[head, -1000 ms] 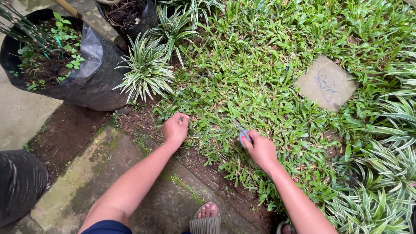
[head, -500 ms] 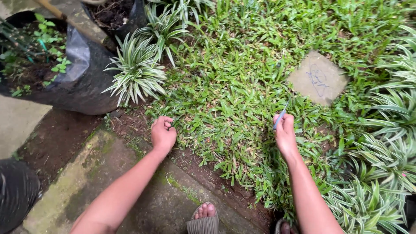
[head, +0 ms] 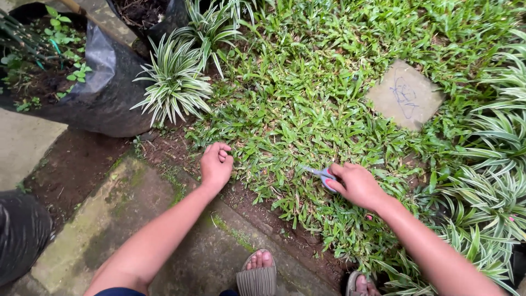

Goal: The person uses scissors to trim grass and weeds along the edge of a garden bed. They repeatedly cut small sections of grass near the border, holding the grass with one hand while cutting with the other. The trimmed grass remains on the ground.

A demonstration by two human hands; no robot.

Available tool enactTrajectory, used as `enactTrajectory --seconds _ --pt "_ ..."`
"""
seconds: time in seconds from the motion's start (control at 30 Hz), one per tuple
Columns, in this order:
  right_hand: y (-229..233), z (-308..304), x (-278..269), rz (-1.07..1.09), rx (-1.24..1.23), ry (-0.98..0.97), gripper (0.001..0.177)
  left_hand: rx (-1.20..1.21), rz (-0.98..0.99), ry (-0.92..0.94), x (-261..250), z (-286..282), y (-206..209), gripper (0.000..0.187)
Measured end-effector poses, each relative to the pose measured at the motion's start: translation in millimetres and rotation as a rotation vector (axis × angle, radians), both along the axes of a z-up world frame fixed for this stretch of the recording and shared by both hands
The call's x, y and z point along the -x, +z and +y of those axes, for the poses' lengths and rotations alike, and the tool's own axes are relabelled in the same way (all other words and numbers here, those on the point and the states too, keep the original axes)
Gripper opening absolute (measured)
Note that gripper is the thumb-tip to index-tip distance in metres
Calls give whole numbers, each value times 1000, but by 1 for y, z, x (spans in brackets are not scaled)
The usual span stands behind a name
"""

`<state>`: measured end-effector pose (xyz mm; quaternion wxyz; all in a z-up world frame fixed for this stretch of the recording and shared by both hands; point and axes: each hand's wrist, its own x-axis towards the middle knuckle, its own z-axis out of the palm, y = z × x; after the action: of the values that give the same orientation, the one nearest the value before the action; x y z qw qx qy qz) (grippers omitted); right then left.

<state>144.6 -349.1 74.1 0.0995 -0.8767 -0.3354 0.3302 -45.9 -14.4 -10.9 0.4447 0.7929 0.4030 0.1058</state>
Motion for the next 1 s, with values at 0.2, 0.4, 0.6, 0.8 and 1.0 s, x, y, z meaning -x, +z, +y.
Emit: enactTrajectory --seconds 0.2,0.4,0.6,0.8,1.0 --pt "-13 -114 -20 -237 244 497 27 -48 41 -5 10 -1 41 20" --pt "17 -135 -35 -325 539 511 24 68 265 -41 23 -17 76 17" --pt "4 -99 -33 -377 441 588 68 61 288 -126 51 -41 82 35" --pt "0 -85 -43 -410 286 647 58 139 372 -28 71 -62 104 35" --pt "-12 -102 -79 -381 145 351 31 131 332 -21 81 -65 112 33"
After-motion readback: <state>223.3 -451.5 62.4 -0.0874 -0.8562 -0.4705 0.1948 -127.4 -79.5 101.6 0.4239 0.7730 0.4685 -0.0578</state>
